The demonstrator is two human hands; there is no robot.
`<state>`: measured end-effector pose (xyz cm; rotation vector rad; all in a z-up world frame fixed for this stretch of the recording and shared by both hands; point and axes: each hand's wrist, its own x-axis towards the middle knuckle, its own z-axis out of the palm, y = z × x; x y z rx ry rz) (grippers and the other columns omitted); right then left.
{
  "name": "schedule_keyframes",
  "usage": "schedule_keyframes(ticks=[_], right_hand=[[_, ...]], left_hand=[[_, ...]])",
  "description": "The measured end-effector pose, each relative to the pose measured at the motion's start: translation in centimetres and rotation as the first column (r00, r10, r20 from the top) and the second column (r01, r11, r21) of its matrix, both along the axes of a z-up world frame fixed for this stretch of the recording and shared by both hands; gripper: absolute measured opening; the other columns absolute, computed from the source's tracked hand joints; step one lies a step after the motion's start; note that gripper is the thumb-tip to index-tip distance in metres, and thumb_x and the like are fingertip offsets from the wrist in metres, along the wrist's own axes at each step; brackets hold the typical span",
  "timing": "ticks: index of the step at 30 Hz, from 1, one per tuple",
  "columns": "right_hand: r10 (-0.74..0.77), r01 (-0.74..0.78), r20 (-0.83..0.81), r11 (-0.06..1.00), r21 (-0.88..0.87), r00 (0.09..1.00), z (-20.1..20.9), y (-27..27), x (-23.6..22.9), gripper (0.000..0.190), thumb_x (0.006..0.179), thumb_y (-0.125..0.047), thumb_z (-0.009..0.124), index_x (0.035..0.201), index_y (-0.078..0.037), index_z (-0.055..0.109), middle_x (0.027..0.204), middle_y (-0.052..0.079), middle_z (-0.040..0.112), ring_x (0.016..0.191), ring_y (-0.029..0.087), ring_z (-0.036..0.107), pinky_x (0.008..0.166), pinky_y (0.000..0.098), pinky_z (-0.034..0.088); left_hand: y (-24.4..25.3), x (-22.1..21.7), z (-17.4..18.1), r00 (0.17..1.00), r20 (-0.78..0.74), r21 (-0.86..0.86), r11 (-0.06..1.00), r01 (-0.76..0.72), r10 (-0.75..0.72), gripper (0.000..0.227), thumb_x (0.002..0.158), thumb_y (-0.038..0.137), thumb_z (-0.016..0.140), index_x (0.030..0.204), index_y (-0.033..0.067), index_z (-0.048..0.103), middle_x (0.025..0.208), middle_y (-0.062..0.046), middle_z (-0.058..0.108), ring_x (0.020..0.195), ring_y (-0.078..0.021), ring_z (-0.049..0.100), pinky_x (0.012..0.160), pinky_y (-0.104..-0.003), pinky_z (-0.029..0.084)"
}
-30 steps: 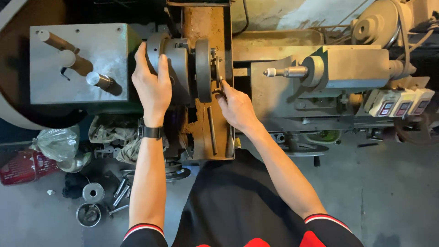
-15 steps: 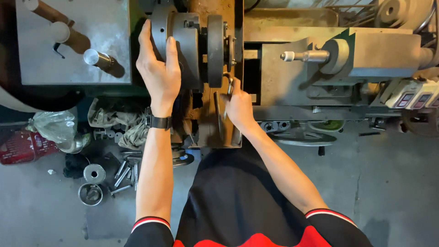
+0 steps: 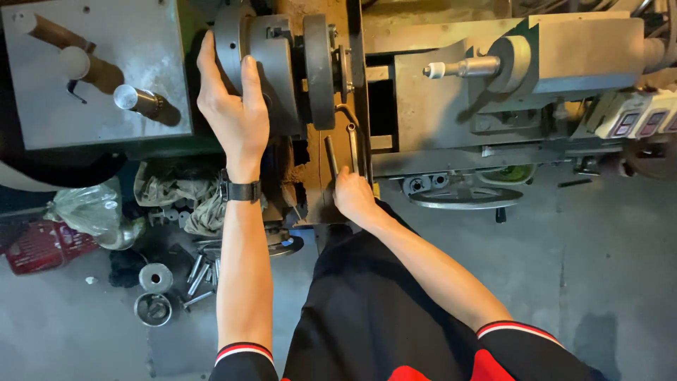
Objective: The person retrieves a metal part from a plastic bag and uses a wrench to tighten it. They then move to a lathe machine, insert the part into the chuck, and use a chuck key to secure it in place.
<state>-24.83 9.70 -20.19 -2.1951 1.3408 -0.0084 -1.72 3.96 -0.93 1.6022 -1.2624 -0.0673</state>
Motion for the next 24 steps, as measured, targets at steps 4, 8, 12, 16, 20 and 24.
schedule_keyframes(ticks=[4, 8, 12, 16, 20, 24], right_hand=[[-0.177, 0.122, 0.103, 0.908, 0.4, 0.979, 9.3, -2.0, -1.8, 0.056, 0.085, -0.011, 0.069, 0.132, 0.003, 0.043, 0.077, 0.023, 0.071, 0.067, 0.036, 0.072, 0.064, 0.0433, 0.061], [-0.606, -0.042, 0.407, 0.523, 0.851, 0.683, 5.9, -3.2, -7.0, 0.029, 0.098, -0.007, 0.052, 0.116, 0.007, 0.07, 0.076, 0.018, 0.072, 0.062, 0.026, 0.07, 0.055, 0.0376, 0.054], [-0.77, -0.341, 0.425, 0.283, 0.896, 0.476, 7.8, -5.4, -8.6, 0.027, 0.095, -0.011, 0.054, 0.116, 0.0, 0.066, 0.096, 0.009, 0.076, 0.084, 0.016, 0.075, 0.072, 0.0322, 0.063], [-0.099, -0.044, 0.701, 0.982, 0.182, 0.707, 6.5, -7.0, -8.1, 0.022, 0.087, -0.005, 0.068, 0.108, 0.001, 0.066, 0.094, 0.012, 0.073, 0.083, 0.027, 0.072, 0.075, 0.0383, 0.057], [-0.036, 0.025, 0.804, 0.999, 0.026, 0.593, 5.7, -7.7, -8.8, 0.009, 0.09, -0.005, 0.068, 0.099, -0.002, 0.067, 0.091, 0.015, 0.07, 0.083, 0.037, 0.069, 0.073, 0.0432, 0.056], [-0.081, 0.024, 0.857, 0.996, 0.08, 0.51, 10.1, -9.8, -10.0, 0.015, 0.092, -0.012, 0.075, 0.089, -0.002, 0.064, 0.086, 0.016, 0.07, 0.077, 0.037, 0.068, 0.069, 0.0423, 0.055]], left_hand=[[0.1, -0.6, 1.1, 0.999, 0.032, 0.043, 0.999, -0.03, 0.029, 0.045, 0.114, 0.015, 0.064, 0.151, -0.0022, 0.046, 0.142, -0.023, 0.066, 0.127, -0.0377, 0.069, 0.11, -0.043, 0.055], [-1.4, 0.2, 2.0, 0.992, 0.111, 0.216, 0.973, -0.076, 0.053, 0.044, 0.112, 0.018, 0.064, 0.146, -0.0056, 0.05, 0.131, -0.026, 0.068, 0.12, -0.0418, 0.069, 0.104, -0.045, 0.055], [-7.2, 4.9, 1.4, 0.958, 0.284, 0.428, 0.888, -0.166, 0.042, 0.042, 0.107, 0.027, 0.068, 0.132, -0.0072, 0.06, 0.117, -0.028, 0.071, 0.111, -0.0442, 0.069, 0.096, -0.047, 0.054], [-12.0, 5.4, 3.3, 0.936, 0.351, 0.762, 0.577, -0.294, 0.013, 0.047, 0.099, 0.041, 0.071, 0.105, -0.0057, 0.073, 0.099, -0.028, 0.072, 0.096, -0.0407, 0.071, 0.087, -0.047, 0.054], [-10.5, 7.6, 1.1, 0.911, 0.411, 0.746, 0.586, -0.317, -0.029, 0.048, 0.101, 0.044, 0.072, 0.104, -0.0034, 0.075, 0.097, -0.028, 0.072, 0.093, -0.0404, 0.071, 0.08, -0.05, 0.053], [-4.8, 0.4, 2.2, 0.879, 0.474, 0.471, 0.825, -0.311, 0.061, 0.038, 0.11, 0.033, 0.071, 0.12, -0.004, 0.074, 0.103, -0.025, 0.073, 0.092, -0.0405, 0.071, 0.082, -0.049, 0.054]])
